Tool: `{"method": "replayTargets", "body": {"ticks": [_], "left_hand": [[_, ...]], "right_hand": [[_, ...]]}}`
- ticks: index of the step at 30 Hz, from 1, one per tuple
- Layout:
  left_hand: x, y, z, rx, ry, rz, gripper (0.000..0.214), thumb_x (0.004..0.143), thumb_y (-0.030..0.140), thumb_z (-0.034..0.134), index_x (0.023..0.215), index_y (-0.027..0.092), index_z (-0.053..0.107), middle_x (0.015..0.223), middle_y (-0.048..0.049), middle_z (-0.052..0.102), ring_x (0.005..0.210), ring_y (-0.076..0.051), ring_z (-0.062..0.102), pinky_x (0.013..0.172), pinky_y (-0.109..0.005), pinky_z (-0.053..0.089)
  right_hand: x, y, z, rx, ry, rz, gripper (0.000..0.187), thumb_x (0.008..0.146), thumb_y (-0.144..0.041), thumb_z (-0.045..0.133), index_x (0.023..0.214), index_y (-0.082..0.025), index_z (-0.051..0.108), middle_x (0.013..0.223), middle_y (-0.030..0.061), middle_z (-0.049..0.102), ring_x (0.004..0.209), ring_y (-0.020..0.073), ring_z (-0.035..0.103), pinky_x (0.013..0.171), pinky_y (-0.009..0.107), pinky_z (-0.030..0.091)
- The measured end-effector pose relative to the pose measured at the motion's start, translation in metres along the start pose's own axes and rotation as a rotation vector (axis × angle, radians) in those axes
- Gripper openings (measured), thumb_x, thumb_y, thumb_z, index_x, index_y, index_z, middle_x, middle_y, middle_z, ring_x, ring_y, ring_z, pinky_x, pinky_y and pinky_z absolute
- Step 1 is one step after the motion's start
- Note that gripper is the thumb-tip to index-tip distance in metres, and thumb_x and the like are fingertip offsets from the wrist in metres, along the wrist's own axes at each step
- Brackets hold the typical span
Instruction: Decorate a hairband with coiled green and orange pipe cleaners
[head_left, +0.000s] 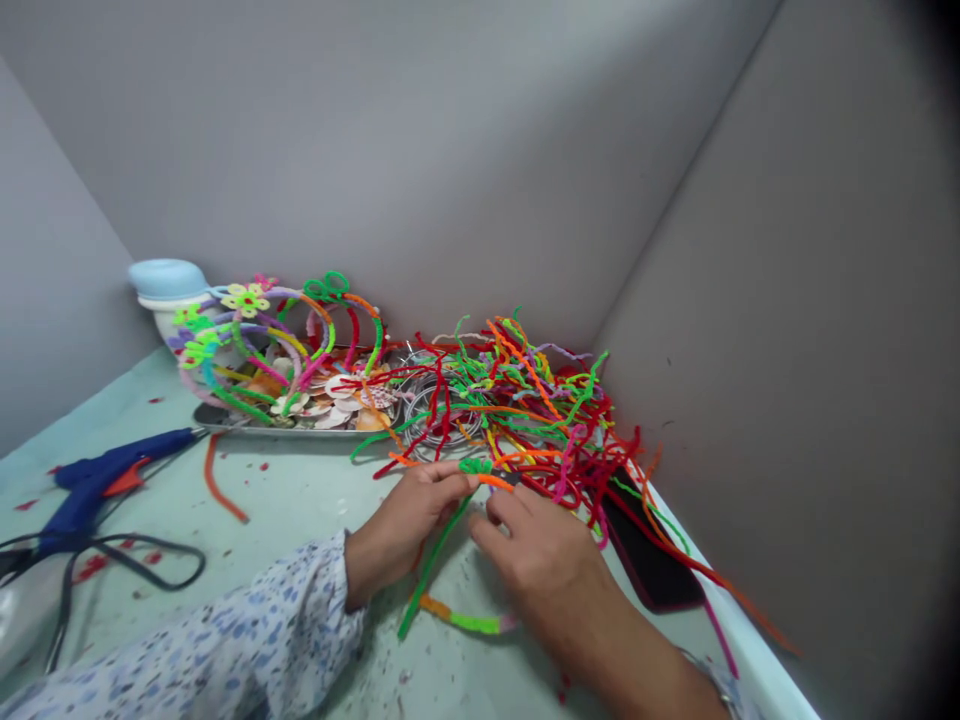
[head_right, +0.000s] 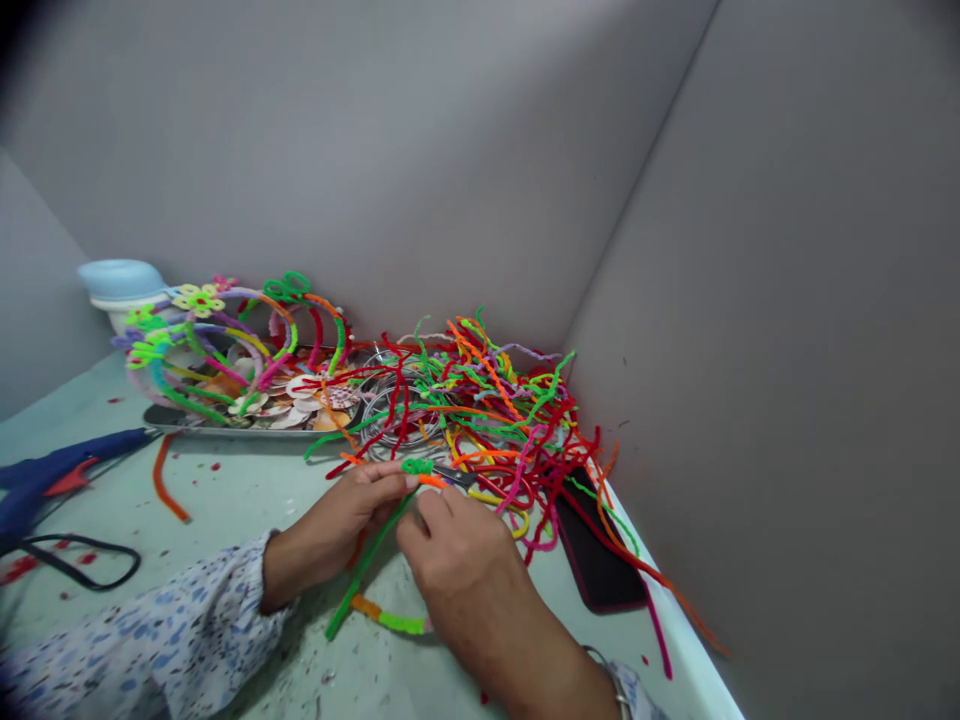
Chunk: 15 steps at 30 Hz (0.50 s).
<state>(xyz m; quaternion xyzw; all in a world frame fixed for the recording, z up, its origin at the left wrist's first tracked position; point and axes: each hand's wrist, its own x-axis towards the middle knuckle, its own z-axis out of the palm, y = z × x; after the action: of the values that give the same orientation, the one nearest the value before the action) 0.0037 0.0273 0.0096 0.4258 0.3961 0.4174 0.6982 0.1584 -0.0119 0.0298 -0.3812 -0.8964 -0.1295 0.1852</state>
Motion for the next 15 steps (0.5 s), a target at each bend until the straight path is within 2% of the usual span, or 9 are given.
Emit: {"method": "replayTargets", "body": {"ticks": [10, 15], "left_hand": [[-0.0048, 0.0067, 0.0048, 0.05, 0.0, 0.005, 0.011, 0.065, 0.013, 0.054, 0.057, 0.016, 0.046, 0.056, 0.0055, 0.042, 0.051, -0.007, 0.034, 0.046, -0.019, 0.028], [-0.0059, 0.0073, 0.0064, 0.008, 0.016, -0.029, 0.017, 0.066, 0.015, 0.056, 0.055, 0.016, 0.043, 0.052, 0.007, 0.037, 0.046, -0.007, 0.029, 0.042, -0.019, 0.023]], "right_hand": [[0.0033, 0.006, 0.0088, 0.023, 0.019, -0.201, 0.017, 0.089, -0.013, 0.042, 0.088, -0.016, 0.059, 0.075, 0.0042, 0.052, 0.066, 0.0168, 0.043, 0.058, 0.032, 0.03], [0.0039, 0.0072, 0.0091, 0.054, 0.08, -0.255, 0.021, 0.09, -0.013, 0.042, 0.101, -0.014, 0.06, 0.074, 0.0044, 0.055, 0.066, 0.0163, 0.045, 0.058, 0.031, 0.033]]}}
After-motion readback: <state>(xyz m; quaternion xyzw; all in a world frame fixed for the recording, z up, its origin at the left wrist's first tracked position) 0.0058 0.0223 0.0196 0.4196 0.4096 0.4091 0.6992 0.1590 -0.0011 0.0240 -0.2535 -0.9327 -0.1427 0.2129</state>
